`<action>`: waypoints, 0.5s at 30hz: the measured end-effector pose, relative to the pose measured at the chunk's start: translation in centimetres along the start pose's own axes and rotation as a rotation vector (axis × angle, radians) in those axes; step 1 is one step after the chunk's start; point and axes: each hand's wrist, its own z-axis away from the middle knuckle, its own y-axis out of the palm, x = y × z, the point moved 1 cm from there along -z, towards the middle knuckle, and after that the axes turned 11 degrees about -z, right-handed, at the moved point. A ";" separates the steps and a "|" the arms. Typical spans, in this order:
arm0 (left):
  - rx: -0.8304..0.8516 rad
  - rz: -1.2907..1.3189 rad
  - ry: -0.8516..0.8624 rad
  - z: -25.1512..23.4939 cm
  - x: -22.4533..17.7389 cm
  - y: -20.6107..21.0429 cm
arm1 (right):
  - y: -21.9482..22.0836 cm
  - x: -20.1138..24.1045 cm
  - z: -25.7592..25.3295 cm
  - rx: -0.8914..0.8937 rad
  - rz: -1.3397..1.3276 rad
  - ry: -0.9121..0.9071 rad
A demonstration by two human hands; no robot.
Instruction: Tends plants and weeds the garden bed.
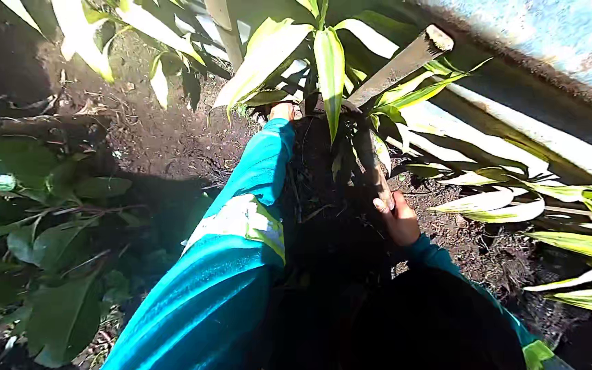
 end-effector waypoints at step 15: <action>-0.193 0.182 -0.011 -0.6 2.7 -1.3 | -0.2 -1.7 -0.1 -0.033 0.053 -0.085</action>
